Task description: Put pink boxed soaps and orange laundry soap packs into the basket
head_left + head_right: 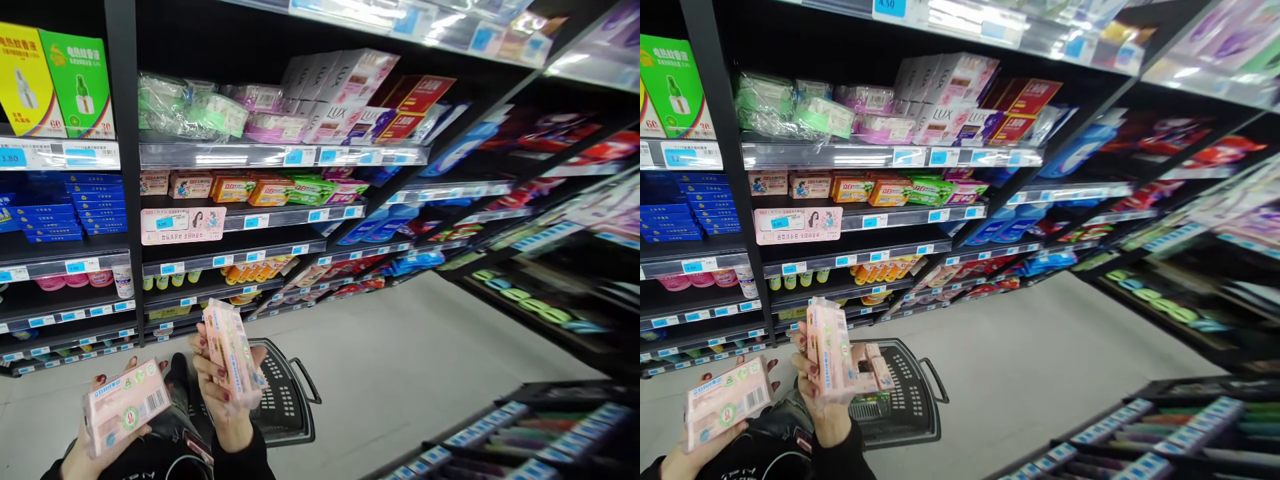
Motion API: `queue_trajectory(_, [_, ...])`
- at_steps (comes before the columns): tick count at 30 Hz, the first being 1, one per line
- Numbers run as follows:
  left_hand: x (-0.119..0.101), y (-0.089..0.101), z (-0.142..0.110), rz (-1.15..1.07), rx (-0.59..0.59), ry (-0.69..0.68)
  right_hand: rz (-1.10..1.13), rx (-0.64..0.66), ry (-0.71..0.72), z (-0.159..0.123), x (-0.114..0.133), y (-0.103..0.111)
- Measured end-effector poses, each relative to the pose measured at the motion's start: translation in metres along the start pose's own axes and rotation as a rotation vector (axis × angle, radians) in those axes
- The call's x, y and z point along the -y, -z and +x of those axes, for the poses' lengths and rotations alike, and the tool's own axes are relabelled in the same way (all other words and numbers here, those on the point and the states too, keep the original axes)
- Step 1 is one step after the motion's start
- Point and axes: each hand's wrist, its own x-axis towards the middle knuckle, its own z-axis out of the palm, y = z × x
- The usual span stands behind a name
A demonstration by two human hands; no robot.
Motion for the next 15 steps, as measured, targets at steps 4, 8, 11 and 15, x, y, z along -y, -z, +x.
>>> queue_trajectory(4, [-0.002,-0.004,0.002,0.013,0.037,-0.028,-0.09,-0.065,0.059,-0.004,0.006,0.014])
queue_trajectory(8, [-0.004,-0.003,0.001,0.011,0.059,-0.001,0.016,-0.1,0.066,-0.007,0.008,0.036])
queue_trajectory(11, [-0.005,-0.003,0.001,-0.011,0.056,0.006,0.132,-0.026,0.061,-0.007,0.002,0.053])
queue_trajectory(15, [-0.006,-0.004,0.003,-0.078,-0.091,0.053,0.007,-0.085,0.068,-0.01,-0.009,0.051])
